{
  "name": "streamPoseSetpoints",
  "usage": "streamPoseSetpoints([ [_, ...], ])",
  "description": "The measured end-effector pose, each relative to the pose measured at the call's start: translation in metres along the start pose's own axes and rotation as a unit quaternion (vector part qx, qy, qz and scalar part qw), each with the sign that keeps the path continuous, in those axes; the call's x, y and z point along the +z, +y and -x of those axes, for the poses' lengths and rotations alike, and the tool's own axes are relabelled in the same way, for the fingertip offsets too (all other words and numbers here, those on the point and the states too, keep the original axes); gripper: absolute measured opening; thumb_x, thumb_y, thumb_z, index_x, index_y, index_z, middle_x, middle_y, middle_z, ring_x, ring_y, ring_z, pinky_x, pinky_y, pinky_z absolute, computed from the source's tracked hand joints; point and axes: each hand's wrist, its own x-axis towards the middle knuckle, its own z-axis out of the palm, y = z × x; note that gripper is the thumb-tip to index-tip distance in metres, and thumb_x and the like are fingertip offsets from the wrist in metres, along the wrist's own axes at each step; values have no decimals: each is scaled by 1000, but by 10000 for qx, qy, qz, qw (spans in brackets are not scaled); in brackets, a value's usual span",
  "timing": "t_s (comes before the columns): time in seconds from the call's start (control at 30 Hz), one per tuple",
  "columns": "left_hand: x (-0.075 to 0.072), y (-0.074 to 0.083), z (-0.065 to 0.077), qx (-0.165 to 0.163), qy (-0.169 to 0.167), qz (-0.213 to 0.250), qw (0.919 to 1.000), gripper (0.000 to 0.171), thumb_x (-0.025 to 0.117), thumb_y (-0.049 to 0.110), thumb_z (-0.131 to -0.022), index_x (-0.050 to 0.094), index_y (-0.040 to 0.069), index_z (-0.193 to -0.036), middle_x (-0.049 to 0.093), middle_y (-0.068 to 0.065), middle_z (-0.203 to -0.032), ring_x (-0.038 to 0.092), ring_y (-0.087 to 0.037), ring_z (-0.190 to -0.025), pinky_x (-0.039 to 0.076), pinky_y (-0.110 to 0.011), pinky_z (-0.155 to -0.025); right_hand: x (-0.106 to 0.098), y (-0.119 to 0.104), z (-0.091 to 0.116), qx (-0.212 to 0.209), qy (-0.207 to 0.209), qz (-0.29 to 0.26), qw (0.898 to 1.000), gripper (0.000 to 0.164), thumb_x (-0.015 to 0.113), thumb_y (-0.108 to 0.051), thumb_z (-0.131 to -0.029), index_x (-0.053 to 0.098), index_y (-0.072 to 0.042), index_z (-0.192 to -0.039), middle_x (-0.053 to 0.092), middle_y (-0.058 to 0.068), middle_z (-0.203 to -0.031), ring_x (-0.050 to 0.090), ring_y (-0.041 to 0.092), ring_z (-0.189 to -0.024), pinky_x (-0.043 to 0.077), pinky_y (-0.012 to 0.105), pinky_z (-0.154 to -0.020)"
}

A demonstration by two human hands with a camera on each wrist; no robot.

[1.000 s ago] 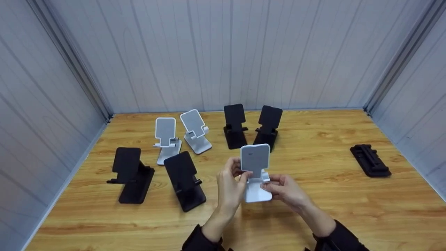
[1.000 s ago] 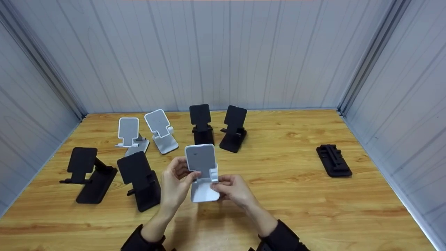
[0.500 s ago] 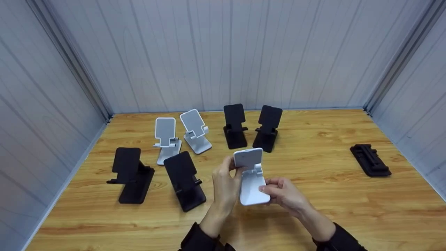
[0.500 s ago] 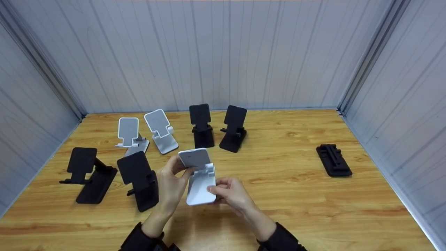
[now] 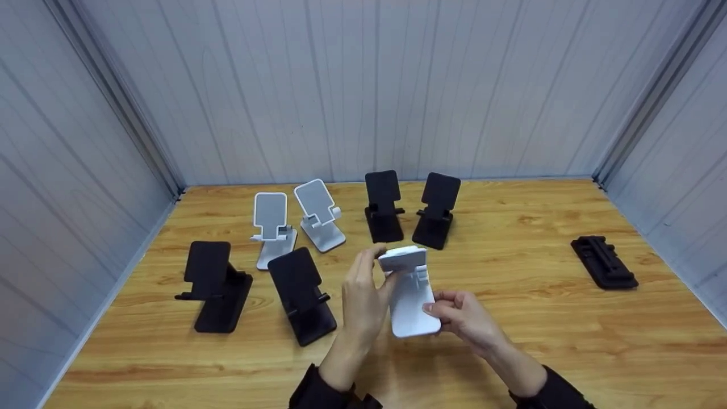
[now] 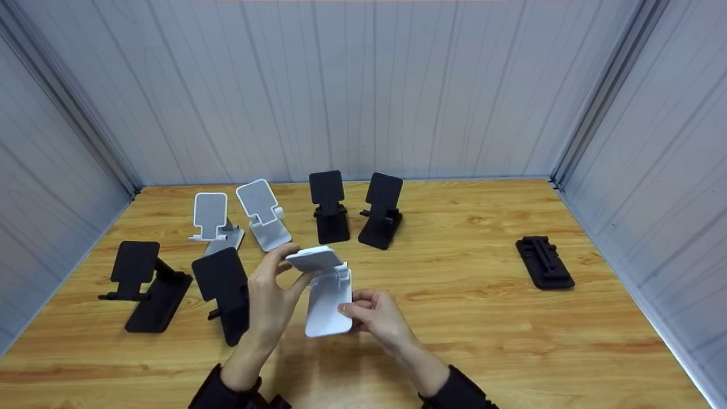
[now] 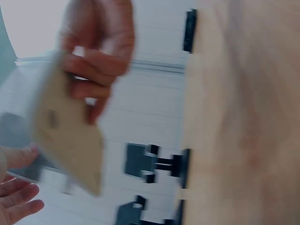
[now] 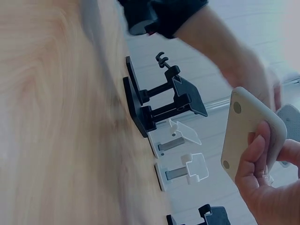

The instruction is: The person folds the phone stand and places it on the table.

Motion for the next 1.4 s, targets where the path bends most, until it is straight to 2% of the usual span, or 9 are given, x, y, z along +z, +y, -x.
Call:
streamPoseSetpoints([
  [0.1, -8, 10, -2, 244, 35, -53, 9997, 36, 82, -1, -82, 67, -5, -114, 69, -17, -110, 70, -31, -102, 60, -40, -90, -1, 1, -1, 24, 34, 168, 9999, 34, 57, -3, -96, 55, 21, -120, 74, 7, -95, 69, 11, -81, 55, 20, -63],
  [0.3, -12, 19, -4, 548, 121, -118, 9984, 18, 73, -10, -87, 70, -4, -104, 68, -13, -103, 68, -27, -95, 61, -36, -82, -2, 3, -1, 77, 119, 182, 9997, 39, 57, -3, -97, 50, 25, -124, 74, 12, -100, 70, 13, -83, 57, 21, -65],
  [0.4, -10, 19, -4, 723, 240, -184, 9969, 20, 70, -19, -84, 70, -5, -99, 67, -13, -98, 68, -27, -91, 62, -34, -80, -2, 3, -1, 99, 220, 174, 9996, 40, 57, -2, -97, 49, 26, -125, 74, 14, -102, 71, 14, -83, 57, 21, -65],
  [0.53, -8, 16, -4, 1023, 507, -190, 9933, 30, 68, -29, -76, 70, -6, -95, 66, -13, -93, 67, -28, -86, 62, -33, -77, -1, 2, 0, 120, 442, 218, 9987, 39, 58, -2, -97, 51, 24, -123, 75, 17, -102, 71, 15, -83, 58, 22, -65],
  [0.77, -5, 18, -4, 1564, 814, -57, 9843, 31, 71, -30, -71, 71, -6, -91, 65, -11, -87, 65, -24, -78, 60, -27, -70, -2, -1, 0, -51, 658, 179, 9977, 31, 57, -1, -97, 56, 21, -119, 75, 13, -97, 71, 15, -79, 54, 21, -59],
  [0.9, -3, 23, -1, 1756, 780, 5, 9814, 34, 71, -32, -68, 71, -6, -89, 63, -11, -86, 65, -24, -77, 60, -26, -70, -5, -3, 0, -128, 655, 22, 9978, 24, 56, -1, -98, 60, 16, -115, 75, 8, -93, 69, 13, -78, 52, 21, -58],
  [1.13, 3, 25, 7, 2040, 490, 127, 9777, 40, 68, -36, -60, 69, -5, -86, 62, -10, -86, 64, -21, -78, 59, -22, -71, -12, -7, 0, -273, 474, -349, 9979, 17, 50, -1, -101, 65, 3, -108, 72, 1, -91, 66, 11, -79, 52, 21, -61],
  [1.23, 5, 24, 10, 2172, 400, 108, 9753, 41, 66, -35, -59, 68, -4, -86, 61, -10, -86, 63, -20, -77, 57, -22, -71, -14, -10, 1, -324, 533, -358, 9974, 24, 47, 0, -103, 62, 11, -119, 72, 1, -95, 66, 11, -81, 52, 22, -62],
  [1.4, 9, 24, 14, 2369, 261, -27, 9712, 41, 66, -33, -60, 69, -3, -87, 61, -8, -87, 62, -18, -76, 57, -20, -70, -16, -13, 0, -348, 710, -251, 9966, 41, 43, 2, -102, 44, 26, -134, 72, 4, -99, 65, 12, -80, 52, 22, -63],
])
